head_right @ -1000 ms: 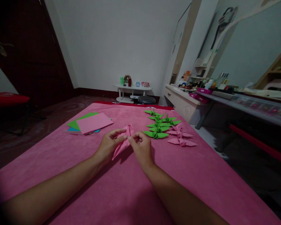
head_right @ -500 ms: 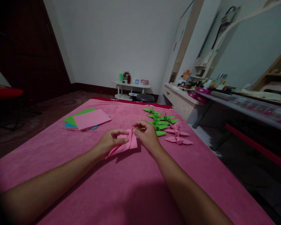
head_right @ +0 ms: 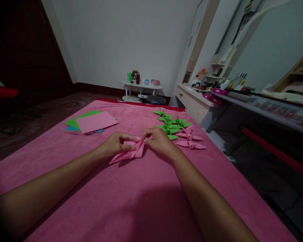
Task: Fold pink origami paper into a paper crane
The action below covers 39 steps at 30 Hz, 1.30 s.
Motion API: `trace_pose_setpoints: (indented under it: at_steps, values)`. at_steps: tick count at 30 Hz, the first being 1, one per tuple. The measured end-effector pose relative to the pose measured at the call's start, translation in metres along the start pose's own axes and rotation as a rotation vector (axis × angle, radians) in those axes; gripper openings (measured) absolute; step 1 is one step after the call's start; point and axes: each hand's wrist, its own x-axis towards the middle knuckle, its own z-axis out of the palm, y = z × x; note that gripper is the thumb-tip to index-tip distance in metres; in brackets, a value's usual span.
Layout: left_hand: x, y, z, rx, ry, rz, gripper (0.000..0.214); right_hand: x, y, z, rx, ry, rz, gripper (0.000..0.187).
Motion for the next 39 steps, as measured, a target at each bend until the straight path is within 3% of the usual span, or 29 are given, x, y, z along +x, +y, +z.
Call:
trace_pose_setpoints:
  at_steps: [7, 13, 16, 21, 28, 39]
  values:
    - [-0.002, -0.003, 0.000, -0.085, 0.007, -0.091, 0.023, 0.000, 0.002, 0.002, 0.130, 0.024, -0.017, 0.015]
    - [-0.006, -0.003, 0.003, -0.039, -0.005, -0.057, 0.029, 0.001, 0.003, 0.001, 0.275, 0.007, -0.012, 0.010]
    - [-0.005, -0.005, 0.003, 0.030, 0.058, -0.043, 0.027, 0.001, 0.004, 0.005, 0.311, 0.017, 0.041, 0.009]
    - [-0.005, 0.001, 0.004, 0.159, 0.116, 0.084, 0.018, 0.001, 0.000, 0.012, 0.293, 0.024, 0.128, 0.006]
    - [-0.007, 0.004, 0.005, 0.343, 0.068, 0.320, 0.026, 0.001, 0.000, 0.012, 0.364, 0.046, 0.167, 0.006]
    - [-0.006, 0.003, 0.006, 0.389, 0.033, 0.336, 0.036, 0.002, 0.004, 0.012, 0.442, 0.057, 0.169, 0.004]
